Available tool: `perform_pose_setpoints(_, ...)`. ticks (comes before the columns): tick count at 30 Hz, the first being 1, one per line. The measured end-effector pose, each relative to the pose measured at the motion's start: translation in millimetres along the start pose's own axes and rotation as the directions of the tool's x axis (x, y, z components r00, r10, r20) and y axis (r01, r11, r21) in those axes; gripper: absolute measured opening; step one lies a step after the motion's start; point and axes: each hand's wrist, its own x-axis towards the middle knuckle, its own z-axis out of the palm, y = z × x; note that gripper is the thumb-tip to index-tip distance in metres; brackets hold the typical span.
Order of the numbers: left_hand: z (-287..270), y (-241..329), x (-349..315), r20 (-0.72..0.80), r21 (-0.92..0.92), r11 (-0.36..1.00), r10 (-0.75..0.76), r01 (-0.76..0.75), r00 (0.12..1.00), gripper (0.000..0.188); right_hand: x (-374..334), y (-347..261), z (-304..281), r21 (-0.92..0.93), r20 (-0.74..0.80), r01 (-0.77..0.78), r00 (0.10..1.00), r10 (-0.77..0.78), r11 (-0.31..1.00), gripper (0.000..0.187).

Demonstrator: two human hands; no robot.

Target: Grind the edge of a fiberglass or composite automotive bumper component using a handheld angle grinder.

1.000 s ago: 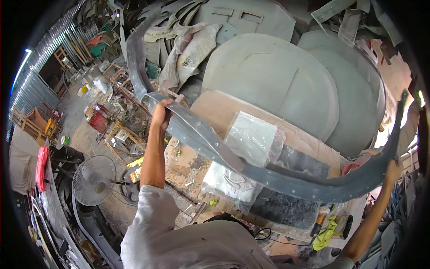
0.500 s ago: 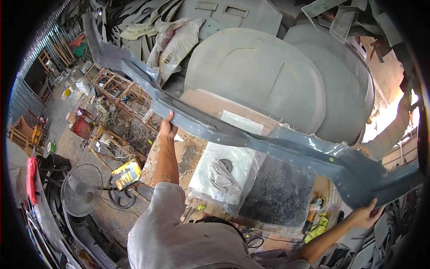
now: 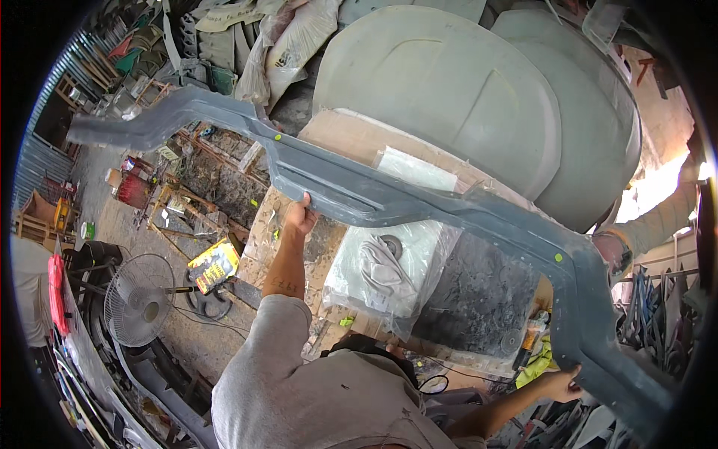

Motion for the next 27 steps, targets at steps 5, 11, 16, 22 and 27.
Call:
perform_pose_setpoints(5,-11.9,-23.2,4.6,0.078,-0.096,0.995,0.040,-0.032,0.996,0.046,-23.0,21.0,-57.2,0.008,0.060,-0.250,0.967,0.249,0.968,0.029)
perform_pose_setpoints(11,-38.4,-29.6,13.7,0.114,-0.125,0.992,0.008,0.006,0.993,0.048,-45.4,64.1,-108.7,0.010,0.082,-0.555,0.829,0.553,0.832,0.041)
perform_pose_setpoints(16,-45.4,-19.2,18.4,0.073,-0.069,0.997,-0.018,0.023,0.997,0.046,-66.7,107.1,-165.1,-0.191,0.210,-0.576,0.767,0.606,0.795,0.043)
perform_pose_setpoints(22,-68.2,1.6,63.5,0.154,0.017,0.999,0.032,-0.035,0.988,0.032,-110.4,81.7,-170.2,-0.736,0.641,0.646,0.569,0.514,0.203,0.039)
perform_pose_setpoints(27,-88.9,37.0,95.6,0.106,0.302,0.941,-0.188,0.149,0.976,0.016,-121.7,66.1,-185.6,-0.819,0.570,0.411,0.662,0.487,0.400,0.032)
